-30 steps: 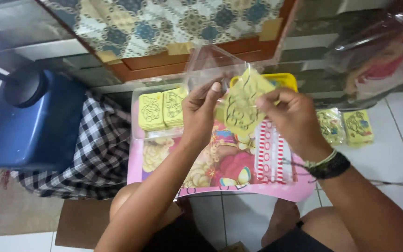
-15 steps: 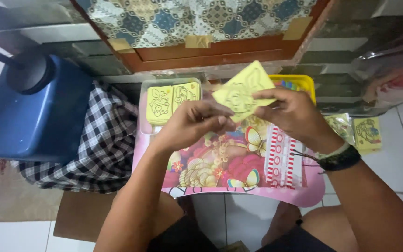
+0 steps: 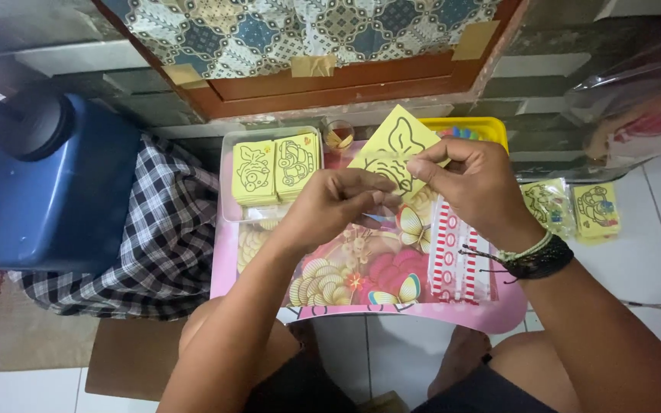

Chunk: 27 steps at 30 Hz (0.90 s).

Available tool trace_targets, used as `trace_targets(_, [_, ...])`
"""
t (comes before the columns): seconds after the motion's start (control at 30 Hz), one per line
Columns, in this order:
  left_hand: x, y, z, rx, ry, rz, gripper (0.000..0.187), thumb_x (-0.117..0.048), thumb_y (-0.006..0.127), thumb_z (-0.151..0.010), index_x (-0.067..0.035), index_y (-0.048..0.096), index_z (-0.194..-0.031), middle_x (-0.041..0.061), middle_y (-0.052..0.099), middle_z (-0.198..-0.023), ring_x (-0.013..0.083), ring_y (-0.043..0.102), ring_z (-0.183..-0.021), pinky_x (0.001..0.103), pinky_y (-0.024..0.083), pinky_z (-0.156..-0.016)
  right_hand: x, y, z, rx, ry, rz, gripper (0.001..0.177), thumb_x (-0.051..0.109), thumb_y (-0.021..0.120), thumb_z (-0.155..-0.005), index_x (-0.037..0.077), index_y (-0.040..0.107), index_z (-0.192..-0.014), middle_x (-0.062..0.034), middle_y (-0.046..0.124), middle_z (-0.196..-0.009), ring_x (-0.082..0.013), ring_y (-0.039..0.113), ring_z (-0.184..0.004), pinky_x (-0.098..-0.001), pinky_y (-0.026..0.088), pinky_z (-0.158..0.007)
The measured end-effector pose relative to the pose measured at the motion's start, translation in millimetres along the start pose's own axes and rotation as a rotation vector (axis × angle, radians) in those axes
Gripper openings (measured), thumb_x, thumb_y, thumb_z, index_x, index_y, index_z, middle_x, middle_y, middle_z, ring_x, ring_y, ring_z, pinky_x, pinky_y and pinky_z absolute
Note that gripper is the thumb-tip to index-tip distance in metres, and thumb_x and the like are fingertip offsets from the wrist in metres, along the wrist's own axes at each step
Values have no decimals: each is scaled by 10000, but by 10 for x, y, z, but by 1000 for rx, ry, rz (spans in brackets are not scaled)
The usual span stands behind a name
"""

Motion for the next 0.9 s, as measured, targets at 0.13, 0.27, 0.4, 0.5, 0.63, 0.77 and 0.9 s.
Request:
trace_targets(0.13, [75, -84, -46, -13, -12, -23, 220, 25, 698, -911, 58, 728, -1126, 262, 772, -963, 259, 781, -842, 333, 687, -674, 125, -9, 48, -3, -24, 20, 133, 74, 721, -989, -45, 778, -1004, -157, 658, -744, -171, 612, -628, -305, 491, -674])
trace_targets(0.27, [55, -154, -41, -72, -6, -59, 225, 16, 749, -873, 64, 735, -1092, 247, 772, -894, 222, 766, -779, 286, 669, -622, 151, -169, 47, -118, -64, 48, 124, 107, 674, -1058, 25, 766, -1046, -84, 659, -780, -120, 603, -744, -278, 512, -664])
trace_targets(0.4, [23, -227, -57, -100, -29, -157, 100, -24, 783, -868, -4, 767, -965, 131, 811, -855, 158, 781, -779, 272, 626, -661, 116, -425, 58, -353, -265, 98, 319, -141, 642, -1069, -3, 532, -1334, -239, 659, -1293, -232, 714, -811, -277, 590, -640])
trace_targets(0.5, [-25, -195, -39, -125, -51, -157, 130, -30, 808, -833, 8, 767, -950, 122, 810, -862, 167, 775, -787, 297, 660, -727, 265, -595, 164, -365, -417, 1, 689, -304, 574, -1158, 23, 218, -1649, -520, 565, -1498, -497, 704, -1137, -445, 640, -814])
trace_targets(0.63, [-68, -153, -37, -132, -80, -193, 155, -48, 825, -807, 4, 787, -948, 121, 815, -874, 172, 781, -794, 300, 671, -744, 199, -660, 117, -439, -264, -124, 400, -30, 630, -1113, -15, 455, -1472, -217, 668, -1347, -299, 719, -986, -356, 677, -744])
trace_targets(0.77, [-63, -120, -29, -71, -70, -192, 117, -31, 826, -826, -17, 760, -922, 114, 803, -811, 141, 753, -711, 260, 618, -635, 306, -502, 164, -324, -130, -246, 221, 4, 662, -1031, 20, 521, -1200, -178, 705, -1185, -250, 732, -920, -326, 689, -734])
trace_targets(0.9, [-122, -41, 0, -69, -114, -289, 93, -80, 849, -826, -55, 778, -883, 68, 796, -770, 89, 702, -657, 217, 540, -573, 445, -289, 204, -254, -162, -173, 168, -41, 653, -1000, -45, 548, -1131, -202, 699, -1044, -266, 739, -801, -367, 703, -729])
Point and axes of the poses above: each hand's wrist, its own z-axis away from the middle knuckle, its own y-axis out of the palm, x = y × z, the point moved 2 cm from there along -z, towards the middle knuckle
